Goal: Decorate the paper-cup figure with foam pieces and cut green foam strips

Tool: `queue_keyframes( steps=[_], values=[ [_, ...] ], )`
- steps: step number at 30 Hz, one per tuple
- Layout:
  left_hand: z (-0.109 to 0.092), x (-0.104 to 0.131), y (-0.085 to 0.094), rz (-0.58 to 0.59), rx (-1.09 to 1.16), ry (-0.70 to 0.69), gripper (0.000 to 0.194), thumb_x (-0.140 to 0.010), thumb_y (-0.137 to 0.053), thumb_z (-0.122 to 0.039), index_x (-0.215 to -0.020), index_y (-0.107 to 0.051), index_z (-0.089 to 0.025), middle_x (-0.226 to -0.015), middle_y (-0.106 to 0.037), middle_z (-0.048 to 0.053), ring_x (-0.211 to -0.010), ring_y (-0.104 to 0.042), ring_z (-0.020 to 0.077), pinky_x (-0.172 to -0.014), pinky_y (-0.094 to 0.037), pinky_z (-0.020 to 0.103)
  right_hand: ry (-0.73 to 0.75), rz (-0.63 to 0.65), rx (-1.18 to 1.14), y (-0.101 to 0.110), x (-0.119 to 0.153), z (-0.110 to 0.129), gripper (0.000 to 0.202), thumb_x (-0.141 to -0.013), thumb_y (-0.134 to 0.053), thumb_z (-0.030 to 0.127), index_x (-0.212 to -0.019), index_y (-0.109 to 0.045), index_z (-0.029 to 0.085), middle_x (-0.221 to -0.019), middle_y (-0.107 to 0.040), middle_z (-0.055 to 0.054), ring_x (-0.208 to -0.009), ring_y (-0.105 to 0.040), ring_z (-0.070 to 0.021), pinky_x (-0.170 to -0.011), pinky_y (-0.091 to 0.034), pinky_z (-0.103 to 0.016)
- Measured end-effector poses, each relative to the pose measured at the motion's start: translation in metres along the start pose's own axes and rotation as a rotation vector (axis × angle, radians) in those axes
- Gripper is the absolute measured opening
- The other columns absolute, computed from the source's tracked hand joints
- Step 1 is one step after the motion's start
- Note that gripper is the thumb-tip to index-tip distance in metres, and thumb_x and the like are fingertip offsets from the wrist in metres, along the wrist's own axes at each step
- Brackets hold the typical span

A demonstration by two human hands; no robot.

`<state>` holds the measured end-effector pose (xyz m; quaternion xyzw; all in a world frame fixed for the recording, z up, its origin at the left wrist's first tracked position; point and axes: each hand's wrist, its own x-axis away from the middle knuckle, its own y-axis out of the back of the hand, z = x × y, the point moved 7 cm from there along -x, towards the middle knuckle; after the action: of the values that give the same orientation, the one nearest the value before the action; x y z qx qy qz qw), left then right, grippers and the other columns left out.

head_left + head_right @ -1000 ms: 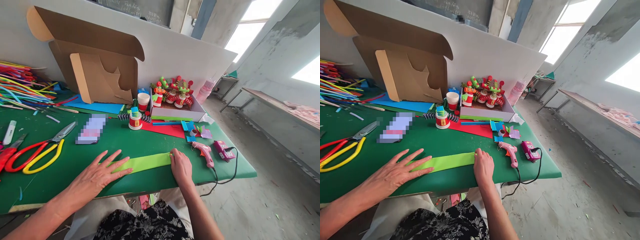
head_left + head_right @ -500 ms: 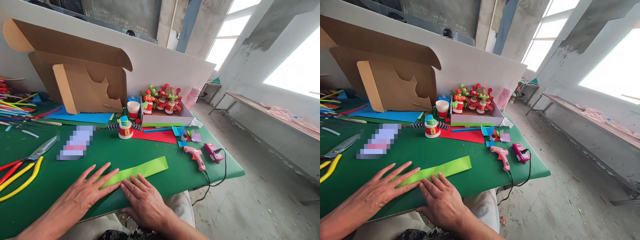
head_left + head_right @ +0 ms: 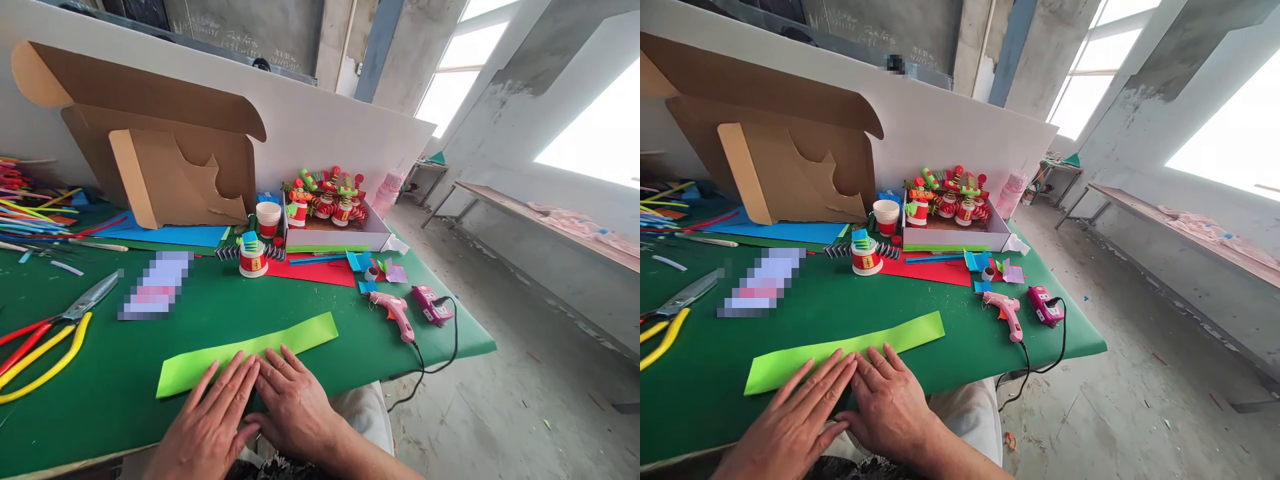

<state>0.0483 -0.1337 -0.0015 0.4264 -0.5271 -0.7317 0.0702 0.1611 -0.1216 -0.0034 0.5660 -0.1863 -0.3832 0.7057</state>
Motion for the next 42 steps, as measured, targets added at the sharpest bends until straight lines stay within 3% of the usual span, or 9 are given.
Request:
queue_keyframes(
  steps=[4,7,14,19,24,27,33,42],
  values=[
    [-0.008,0.009,-0.012,-0.026,-0.02,0.113,0.069,-0.1,-0.033,-0.045,-0.156,-0.02,-0.006,-0.14,-0.059,0.018,-0.148,-0.03,0.0265,-0.123,-0.014,0.049,0.011,0.005,-0.016,0.004,0.001,0.002,0.062,-0.099,-0.049,0.043,-0.15,-0.038,0.01,-0.151,-0.048,-0.011,-0.143,-0.039,-0.0254,-0.124,-0.024,-0.043],
    [-0.007,0.01,-0.012,-0.029,-0.042,0.092,0.073,-0.099,-0.034,-0.049,-0.155,-0.022,-0.004,-0.138,-0.059,0.02,-0.151,-0.022,0.0259,-0.124,-0.009,0.051,-0.005,0.035,-0.029,0.008,0.003,0.0,0.058,-0.101,-0.044,0.041,-0.151,-0.037,0.012,-0.155,-0.044,-0.008,-0.145,-0.035,-0.024,-0.125,-0.018,-0.043],
    [-0.003,0.013,-0.011,-0.01,-0.039,0.125,0.073,-0.098,-0.037,-0.052,-0.156,-0.023,-0.011,-0.139,-0.06,0.017,-0.146,-0.035,0.0271,-0.124,-0.011,0.05,-0.088,0.13,-0.023,0.021,0.014,-0.02,0.055,-0.102,-0.043,0.044,-0.15,-0.04,0.017,-0.156,-0.042,-0.004,-0.148,-0.031,-0.0216,-0.126,-0.018,-0.044],
    [-0.002,0.012,-0.012,-0.009,-0.038,0.141,0.07,-0.098,-0.035,-0.052,-0.156,-0.024,-0.014,-0.139,-0.06,0.015,-0.145,-0.037,0.0265,-0.123,-0.013,0.048,-0.171,0.128,0.004,0.03,0.033,-0.048,0.052,-0.102,-0.044,0.041,-0.15,-0.041,0.02,-0.155,-0.043,-0.003,-0.149,-0.029,-0.0211,-0.126,-0.019,-0.046],
    [-0.005,0.002,-0.001,0.016,-0.064,0.077,0.071,-0.099,-0.035,-0.048,-0.155,-0.024,-0.006,-0.136,-0.062,0.017,-0.149,-0.029,0.0257,-0.124,-0.011,0.047,-0.249,0.08,0.044,0.034,0.055,-0.073,0.052,-0.102,-0.044,0.036,-0.151,-0.04,0.019,-0.155,-0.042,-0.005,-0.148,-0.03,-0.0223,-0.124,-0.022,-0.049],
    [-0.004,0.002,0.003,0.021,-0.069,0.064,0.071,-0.1,-0.035,-0.048,-0.155,-0.024,-0.005,-0.138,-0.061,0.018,-0.146,-0.033,0.0272,-0.123,-0.013,0.046,-0.286,0.065,0.079,0.038,0.062,-0.08,0.052,-0.101,-0.045,0.033,-0.15,-0.04,0.016,-0.155,-0.042,-0.007,-0.147,-0.033,-0.0247,-0.123,-0.024,-0.053],
    [0.01,0.022,0.005,0.043,-0.096,0.179,0.071,-0.1,-0.032,-0.05,-0.157,-0.02,-0.01,-0.142,-0.057,0.018,-0.131,-0.053,0.0313,-0.12,-0.021,0.047,-0.287,0.051,0.165,0.041,0.07,-0.085,0.052,-0.1,-0.046,0.029,-0.151,-0.04,0.016,-0.154,-0.042,-0.008,-0.145,-0.038,-0.027,-0.12,-0.03,-0.055],
    [0.036,0.058,0.029,0.098,-0.248,0.278,0.067,-0.101,-0.029,-0.047,-0.158,-0.017,-0.012,-0.138,-0.061,0.017,-0.121,-0.061,0.0306,-0.115,-0.028,0.046,-0.167,-0.151,0.316,0.038,0.079,-0.092,0.049,-0.103,-0.04,0.029,-0.151,-0.04,0.017,-0.148,-0.051,-0.006,-0.14,-0.046,-0.0259,-0.118,-0.031,-0.051]
  ],
)
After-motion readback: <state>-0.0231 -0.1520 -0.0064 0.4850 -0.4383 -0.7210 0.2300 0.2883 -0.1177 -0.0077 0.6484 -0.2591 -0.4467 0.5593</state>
